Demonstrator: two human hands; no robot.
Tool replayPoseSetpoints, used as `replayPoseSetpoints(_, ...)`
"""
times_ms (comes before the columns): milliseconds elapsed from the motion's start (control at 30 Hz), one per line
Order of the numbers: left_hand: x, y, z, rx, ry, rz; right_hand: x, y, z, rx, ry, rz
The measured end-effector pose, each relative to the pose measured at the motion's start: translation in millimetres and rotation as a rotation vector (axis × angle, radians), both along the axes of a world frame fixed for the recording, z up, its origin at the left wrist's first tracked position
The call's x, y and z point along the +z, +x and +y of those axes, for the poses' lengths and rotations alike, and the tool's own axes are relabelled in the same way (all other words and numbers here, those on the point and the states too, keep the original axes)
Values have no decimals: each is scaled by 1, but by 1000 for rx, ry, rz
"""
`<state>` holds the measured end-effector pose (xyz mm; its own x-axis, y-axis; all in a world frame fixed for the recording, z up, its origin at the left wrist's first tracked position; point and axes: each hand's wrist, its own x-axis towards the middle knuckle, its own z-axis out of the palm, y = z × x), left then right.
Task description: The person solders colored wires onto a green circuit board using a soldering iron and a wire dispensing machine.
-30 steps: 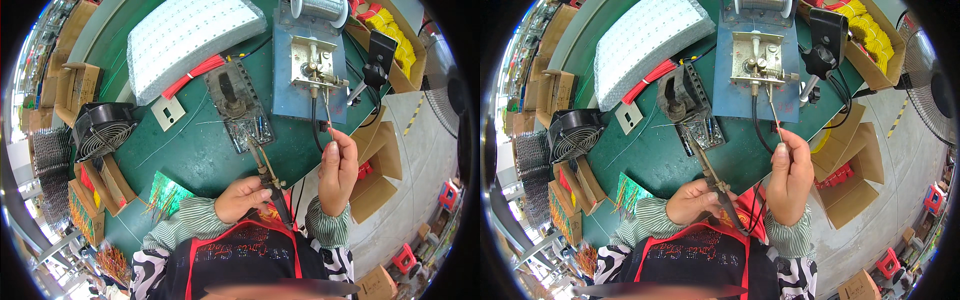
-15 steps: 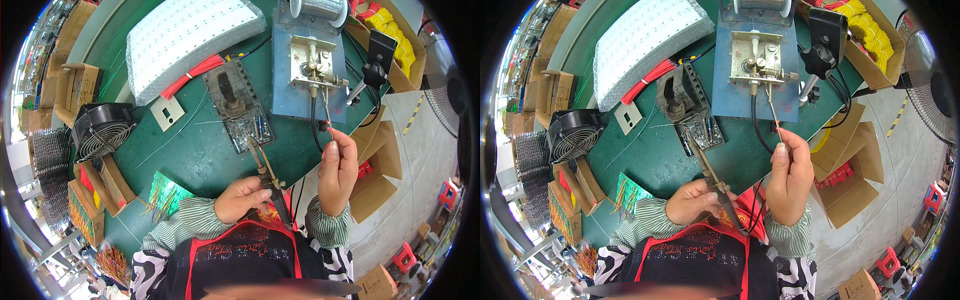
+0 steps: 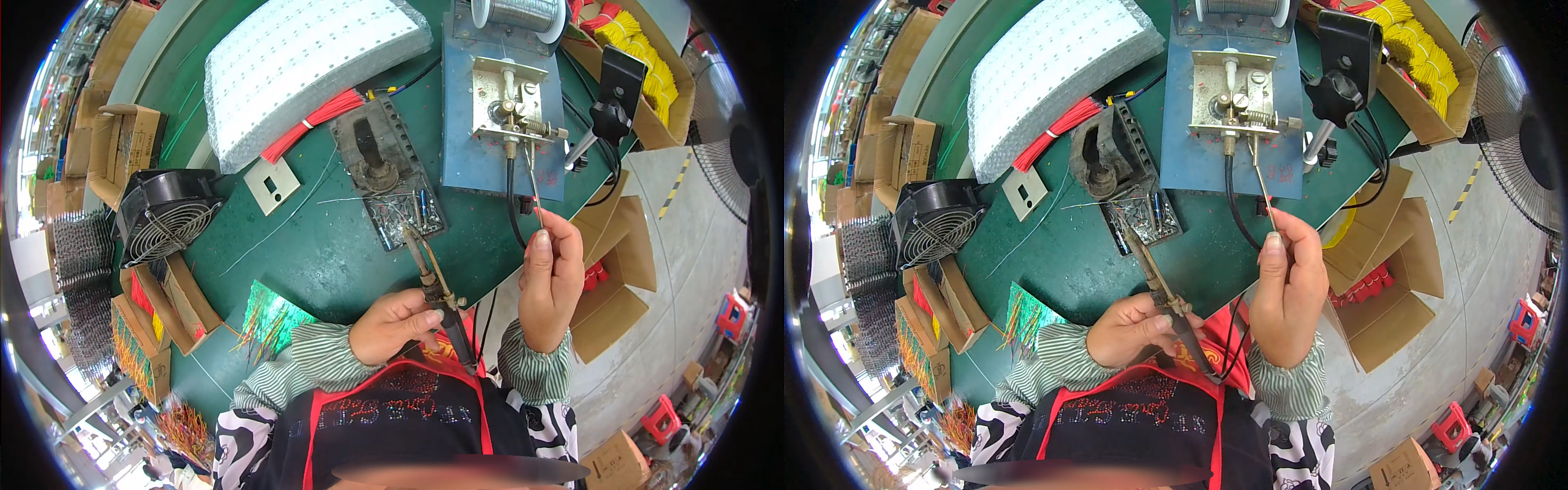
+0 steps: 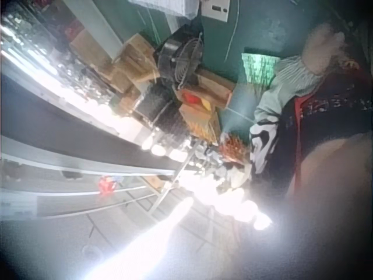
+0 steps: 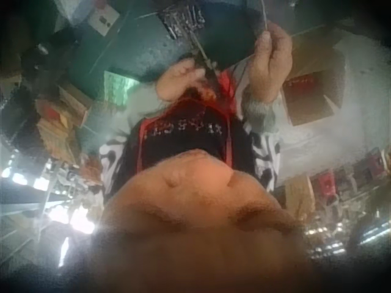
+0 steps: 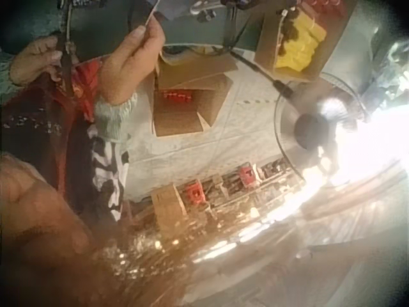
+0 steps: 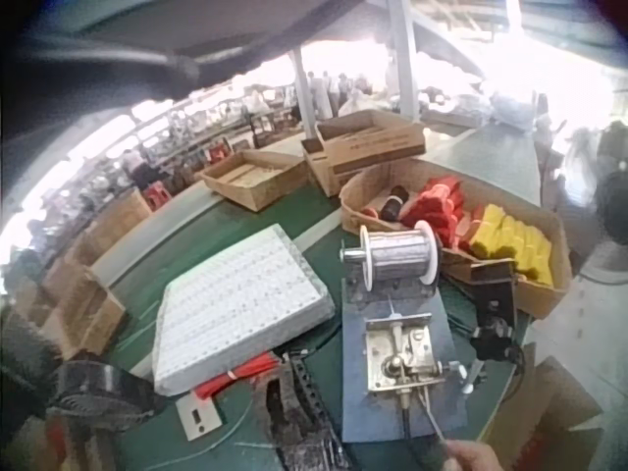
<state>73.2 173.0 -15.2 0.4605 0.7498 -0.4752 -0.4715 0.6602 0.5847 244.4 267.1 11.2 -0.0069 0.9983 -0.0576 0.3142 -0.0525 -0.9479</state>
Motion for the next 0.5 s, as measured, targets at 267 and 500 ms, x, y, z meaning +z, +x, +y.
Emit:
replayPoseSetpoints(267,2,0,1,-14,1,36,1,-1,0,-3,27,-8)
replayPoseSetpoints(500,1,1,1,-3,-24,35,1,0,0,1,38,-31)
